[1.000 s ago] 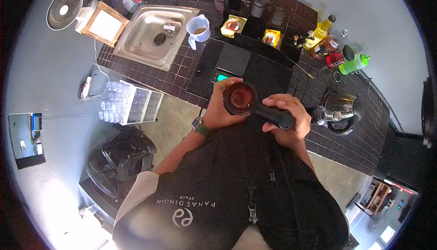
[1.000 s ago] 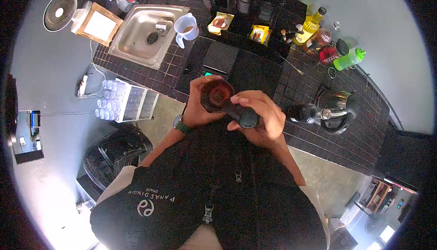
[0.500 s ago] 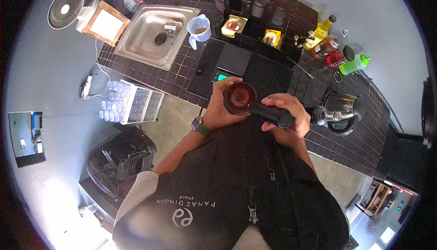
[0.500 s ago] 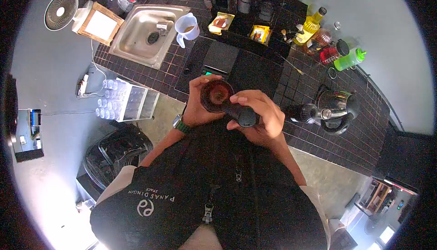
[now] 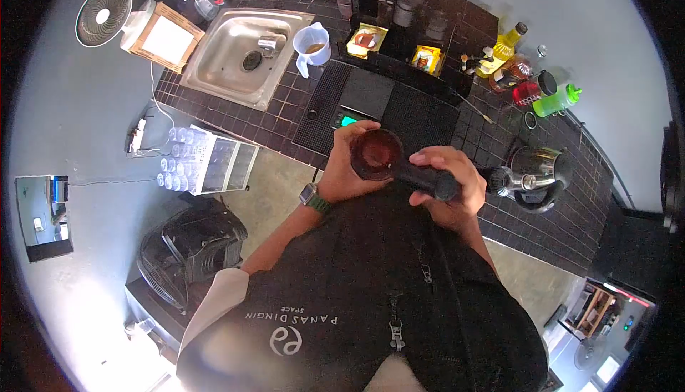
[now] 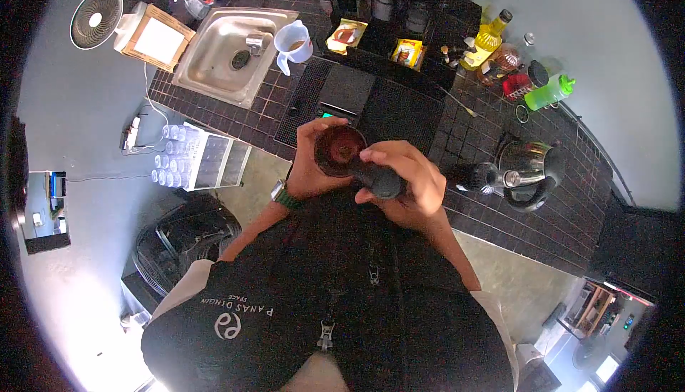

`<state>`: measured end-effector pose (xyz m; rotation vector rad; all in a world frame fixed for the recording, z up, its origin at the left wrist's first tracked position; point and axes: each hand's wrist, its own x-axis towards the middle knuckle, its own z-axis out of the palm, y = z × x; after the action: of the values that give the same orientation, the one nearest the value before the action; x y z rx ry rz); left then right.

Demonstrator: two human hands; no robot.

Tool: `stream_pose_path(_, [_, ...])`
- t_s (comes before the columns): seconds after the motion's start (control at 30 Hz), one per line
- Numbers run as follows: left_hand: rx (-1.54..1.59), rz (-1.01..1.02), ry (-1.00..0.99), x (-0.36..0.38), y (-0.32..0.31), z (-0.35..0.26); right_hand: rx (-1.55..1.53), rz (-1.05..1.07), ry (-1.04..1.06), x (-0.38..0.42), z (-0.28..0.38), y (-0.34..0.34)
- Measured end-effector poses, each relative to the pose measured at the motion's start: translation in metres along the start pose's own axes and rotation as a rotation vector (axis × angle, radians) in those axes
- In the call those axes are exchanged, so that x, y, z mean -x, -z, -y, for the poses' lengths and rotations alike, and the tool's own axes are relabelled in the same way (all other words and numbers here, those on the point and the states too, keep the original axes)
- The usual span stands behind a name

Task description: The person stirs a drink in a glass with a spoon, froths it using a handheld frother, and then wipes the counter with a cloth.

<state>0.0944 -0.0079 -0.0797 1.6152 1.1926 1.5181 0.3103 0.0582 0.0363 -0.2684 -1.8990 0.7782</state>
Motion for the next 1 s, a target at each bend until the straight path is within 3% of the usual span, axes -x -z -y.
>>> stream_pose_path(1.0, [0.058,-0.012,0.034,0.001,-0.007,-0.005,-0.080,-0.039,0.023,0.005,-0.004,0.001])
